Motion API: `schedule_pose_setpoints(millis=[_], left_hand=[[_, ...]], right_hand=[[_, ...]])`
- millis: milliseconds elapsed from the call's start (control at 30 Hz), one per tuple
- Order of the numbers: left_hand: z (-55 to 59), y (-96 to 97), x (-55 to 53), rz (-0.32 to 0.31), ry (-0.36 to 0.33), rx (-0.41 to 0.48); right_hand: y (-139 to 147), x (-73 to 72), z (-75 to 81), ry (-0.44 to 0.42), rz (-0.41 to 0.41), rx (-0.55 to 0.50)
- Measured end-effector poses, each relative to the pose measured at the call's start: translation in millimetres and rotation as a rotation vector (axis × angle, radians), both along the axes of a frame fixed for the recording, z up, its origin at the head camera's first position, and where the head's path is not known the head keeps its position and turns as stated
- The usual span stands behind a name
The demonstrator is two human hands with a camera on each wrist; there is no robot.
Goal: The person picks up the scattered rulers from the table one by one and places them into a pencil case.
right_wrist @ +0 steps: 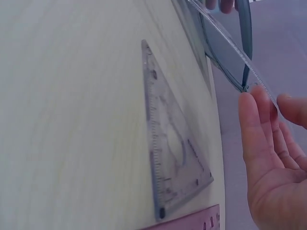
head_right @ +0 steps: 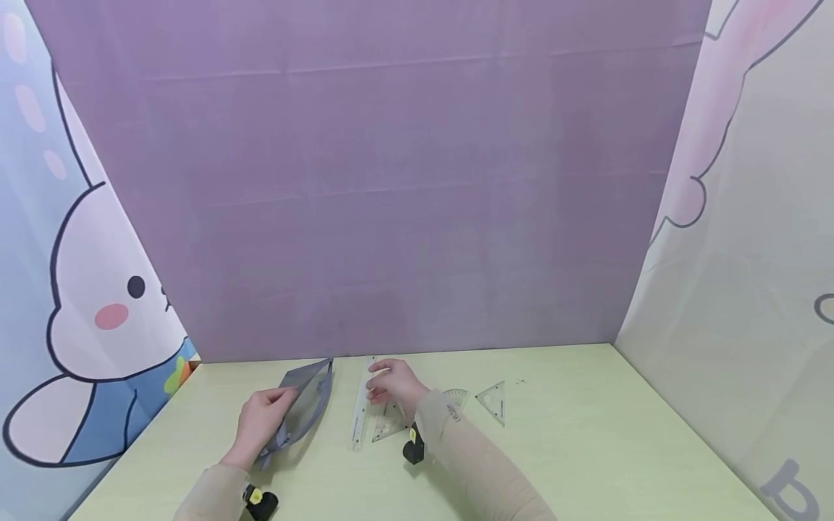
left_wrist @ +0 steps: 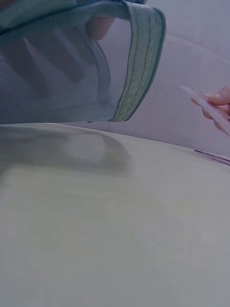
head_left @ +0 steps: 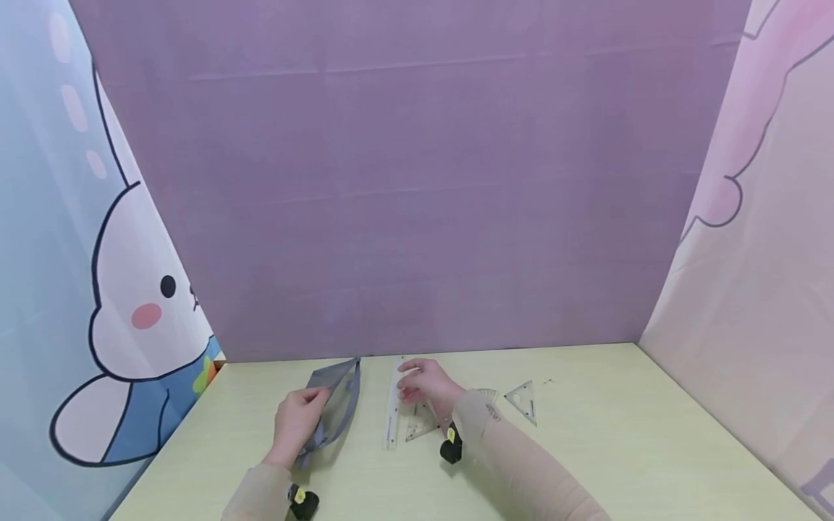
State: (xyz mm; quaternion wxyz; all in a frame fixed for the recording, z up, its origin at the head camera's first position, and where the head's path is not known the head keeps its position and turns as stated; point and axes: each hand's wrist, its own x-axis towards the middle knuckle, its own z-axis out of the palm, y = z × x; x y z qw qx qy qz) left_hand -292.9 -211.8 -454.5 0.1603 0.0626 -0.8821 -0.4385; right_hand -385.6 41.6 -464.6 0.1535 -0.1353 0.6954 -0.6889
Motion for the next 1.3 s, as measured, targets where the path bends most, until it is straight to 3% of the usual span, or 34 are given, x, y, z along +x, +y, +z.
schedule_pose_setpoints(millis=[433,733,1300], left_hand=[[4.4,-0.9,0.4,0.01,0.003,-0.015],[5.9,-1.5,-1.1,0.023,0.016,-0.008],[8.4,3.0,1.5,0.015,0.029,0.041]], right_hand=[[0,-4.4,13.8,-0.015,0.056,-0.046],[-11,-1.4,22.0,-0.116,0.048,-0.146],[-27,-1.4,34.1,-0.143,0.111,-0.125]])
